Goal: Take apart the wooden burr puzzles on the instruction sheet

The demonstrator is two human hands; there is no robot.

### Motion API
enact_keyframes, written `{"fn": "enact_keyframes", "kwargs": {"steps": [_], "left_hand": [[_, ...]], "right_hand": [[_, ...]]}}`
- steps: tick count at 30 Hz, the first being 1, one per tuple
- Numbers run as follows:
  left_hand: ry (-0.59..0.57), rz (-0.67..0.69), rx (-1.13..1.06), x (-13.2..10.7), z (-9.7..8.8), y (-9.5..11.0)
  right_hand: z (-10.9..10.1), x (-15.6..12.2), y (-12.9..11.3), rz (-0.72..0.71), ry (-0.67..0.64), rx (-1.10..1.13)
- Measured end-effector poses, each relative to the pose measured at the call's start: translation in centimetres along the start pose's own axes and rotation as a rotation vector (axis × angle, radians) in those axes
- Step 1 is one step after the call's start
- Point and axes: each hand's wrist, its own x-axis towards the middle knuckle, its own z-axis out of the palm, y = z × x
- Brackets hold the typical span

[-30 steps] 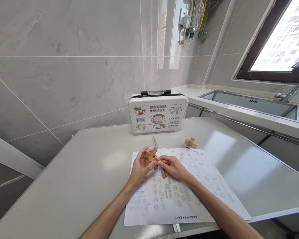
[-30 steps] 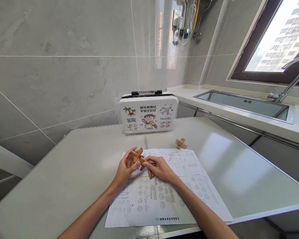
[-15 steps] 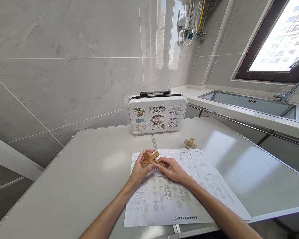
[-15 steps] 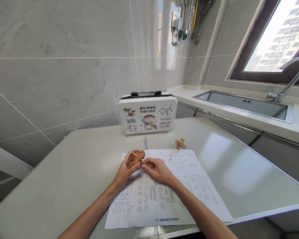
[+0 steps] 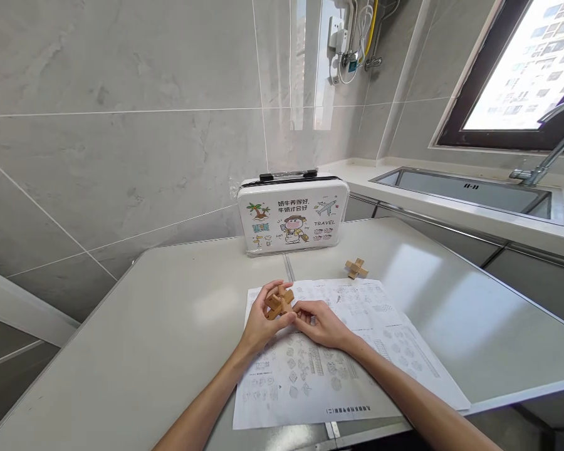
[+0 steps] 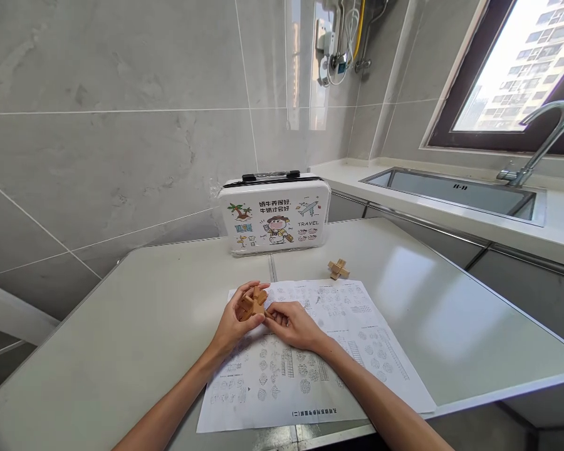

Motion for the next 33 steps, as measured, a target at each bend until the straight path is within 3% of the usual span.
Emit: {"fn": "enact_keyframes", "kwargs": {"steps": [7,14,27,30,33], "left_hand": [[0.056,-0.050,0.231,0.2,-0.7,-0.2],[-0.049,-0.049,0.067,0.0,-0.4,0.3],[-0.018,-0.010,0.023,0.2,-0.8,0.6],[0.117,0.039,-0.014,0.4,-1.0,0.4],[0.451,0.079,0.097,0.8,-1.5,0.1]], "right_hand": [[-0.1,-0.1,-0.6,0.003,-0.017,0.012],[0.1,-0.2,-0.6,-0.008,-0.086,0.029],[0.4,-0.3,-0.8,-0.015,-0.110,-0.035],[0.2,-0.2,-0.7,0.014,-0.075,-0.016],[-0.1,0.1,-0.5,0.079,-0.005,0.062]]}}
